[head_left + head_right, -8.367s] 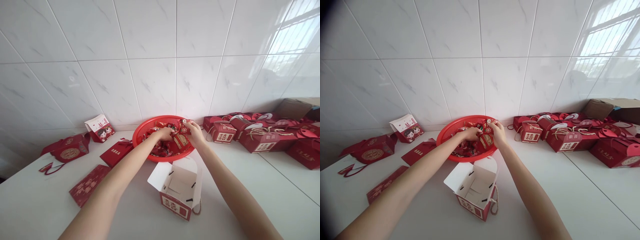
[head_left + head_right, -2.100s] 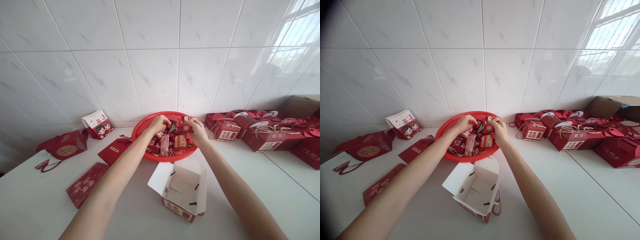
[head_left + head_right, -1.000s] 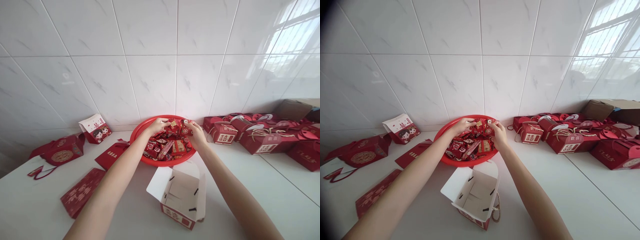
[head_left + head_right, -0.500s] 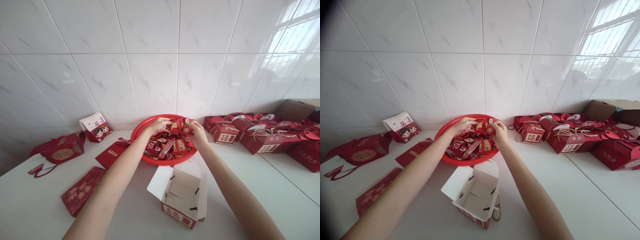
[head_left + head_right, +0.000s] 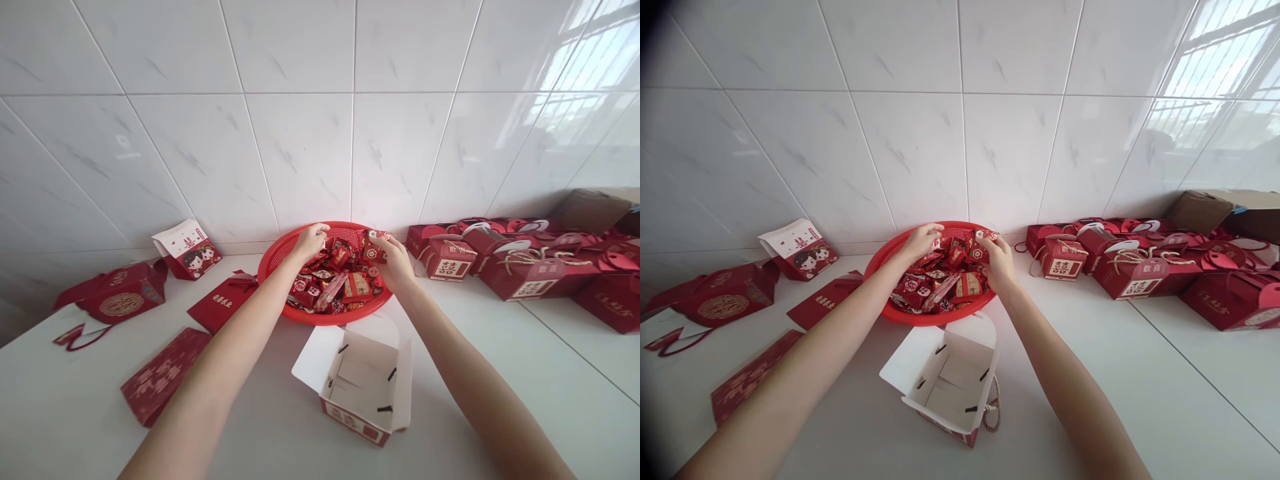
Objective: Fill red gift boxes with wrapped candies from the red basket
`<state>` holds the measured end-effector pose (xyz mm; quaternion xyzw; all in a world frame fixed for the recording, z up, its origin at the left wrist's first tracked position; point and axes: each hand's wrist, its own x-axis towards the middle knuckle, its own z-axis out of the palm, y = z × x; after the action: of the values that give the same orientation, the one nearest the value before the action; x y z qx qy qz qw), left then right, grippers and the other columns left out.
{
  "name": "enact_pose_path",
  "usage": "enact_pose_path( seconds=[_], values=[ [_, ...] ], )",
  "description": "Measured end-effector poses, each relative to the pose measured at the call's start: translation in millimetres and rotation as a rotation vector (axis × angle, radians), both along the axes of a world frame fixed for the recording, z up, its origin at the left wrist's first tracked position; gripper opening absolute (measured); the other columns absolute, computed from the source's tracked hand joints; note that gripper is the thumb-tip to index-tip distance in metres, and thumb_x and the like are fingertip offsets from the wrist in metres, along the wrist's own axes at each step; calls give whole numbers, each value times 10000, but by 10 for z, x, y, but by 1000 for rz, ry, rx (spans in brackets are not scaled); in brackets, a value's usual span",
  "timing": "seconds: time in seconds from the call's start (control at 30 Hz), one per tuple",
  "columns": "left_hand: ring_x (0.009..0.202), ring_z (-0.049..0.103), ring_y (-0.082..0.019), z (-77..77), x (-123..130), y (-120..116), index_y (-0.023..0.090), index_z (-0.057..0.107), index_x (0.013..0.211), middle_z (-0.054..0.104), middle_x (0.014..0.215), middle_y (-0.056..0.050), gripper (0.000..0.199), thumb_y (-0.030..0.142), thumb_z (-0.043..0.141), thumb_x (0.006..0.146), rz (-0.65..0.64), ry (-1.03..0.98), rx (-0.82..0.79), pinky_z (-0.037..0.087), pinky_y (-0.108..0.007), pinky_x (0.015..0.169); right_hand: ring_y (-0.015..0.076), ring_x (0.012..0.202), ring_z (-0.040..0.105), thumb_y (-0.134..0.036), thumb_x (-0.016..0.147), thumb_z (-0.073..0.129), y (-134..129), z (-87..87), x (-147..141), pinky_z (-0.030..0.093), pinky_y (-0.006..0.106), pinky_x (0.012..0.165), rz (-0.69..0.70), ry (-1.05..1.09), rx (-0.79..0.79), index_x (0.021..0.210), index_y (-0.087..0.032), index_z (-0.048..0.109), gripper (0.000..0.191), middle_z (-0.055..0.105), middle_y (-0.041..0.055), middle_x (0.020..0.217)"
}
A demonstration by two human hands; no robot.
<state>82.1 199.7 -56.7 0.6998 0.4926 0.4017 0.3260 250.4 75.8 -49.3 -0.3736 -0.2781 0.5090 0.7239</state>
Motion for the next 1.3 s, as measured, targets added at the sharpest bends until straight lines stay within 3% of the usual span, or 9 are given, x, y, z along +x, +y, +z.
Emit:
enact_pose_path(
  seconds=[0.17,0.27,0.4,0.57,0.73,0.8,0.9,1.1,1.3],
  values=[
    [1117,648,-246,-38,101,-141,206,742,967,719,1167,-57,276,124,603,743,-229,314,290,491,-353,1011,162,610,623,-224,553,758,13,-10,3,509,278,555,-62,41,24,651,-206,652,145,687,-20,645],
    [973,682,-247,-102,316,-252,202,740,919,739,1009,-54,154,266,645,815,-505,494,266,513,-331,896,150,612,610,-220,563,754,17,-19,12,497,270,565,-138,76,58,635,-208,629,144,664,-34,628],
    [952,670,-276,-231,570,-340,177,716,1062,715,993,-89,372,394,749,763,-691,656,256,493,-314,823,157,649,626,-198,572,746,25,-37,23,504,279,609,-198,98,76,640,-220,611,153,656,-44,640],
    [989,653,-303,-333,616,-302,194,687,1173,692,1066,-110,537,348,809,673,-643,728,250,476,-325,823,151,642,620,-202,569,747,34,-46,26,495,273,605,-202,77,85,625,-222,606,153,648,-48,636],
    [826,661,-239,-334,594,-296,231,741,907,717,838,-38,147,249,691,770,-648,610,205,449,-293,762,145,632,612,-202,560,767,14,-21,10,468,255,557,-174,94,64,629,-214,614,169,652,-44,631],
    [761,645,-221,-286,587,-296,219,712,751,698,749,-28,79,233,648,797,-627,581,212,437,-286,729,140,630,610,-202,554,771,4,-15,5,473,250,560,-161,109,61,618,-207,610,174,655,-41,628],
    [697,608,-204,-156,530,-266,198,625,619,661,677,-24,243,240,558,849,-561,526,236,423,-285,689,133,606,596,-212,554,777,-2,-18,7,469,248,538,-140,103,76,626,-203,619,173,650,-43,621],
    [716,579,-186,63,326,-217,178,617,712,628,703,0,275,366,498,873,-404,108,229,430,-282,688,173,649,645,-226,558,778,9,-30,9,517,291,579,-139,102,75,713,-225,653,200,697,-35,694],
    [742,554,-186,107,307,-286,185,620,764,615,721,-3,357,516,520,856,-396,-30,261,437,-287,737,185,658,657,-231,548,791,30,-47,0,549,304,599,-122,81,59,675,-232,638,198,705,-23,678]
  ],
)
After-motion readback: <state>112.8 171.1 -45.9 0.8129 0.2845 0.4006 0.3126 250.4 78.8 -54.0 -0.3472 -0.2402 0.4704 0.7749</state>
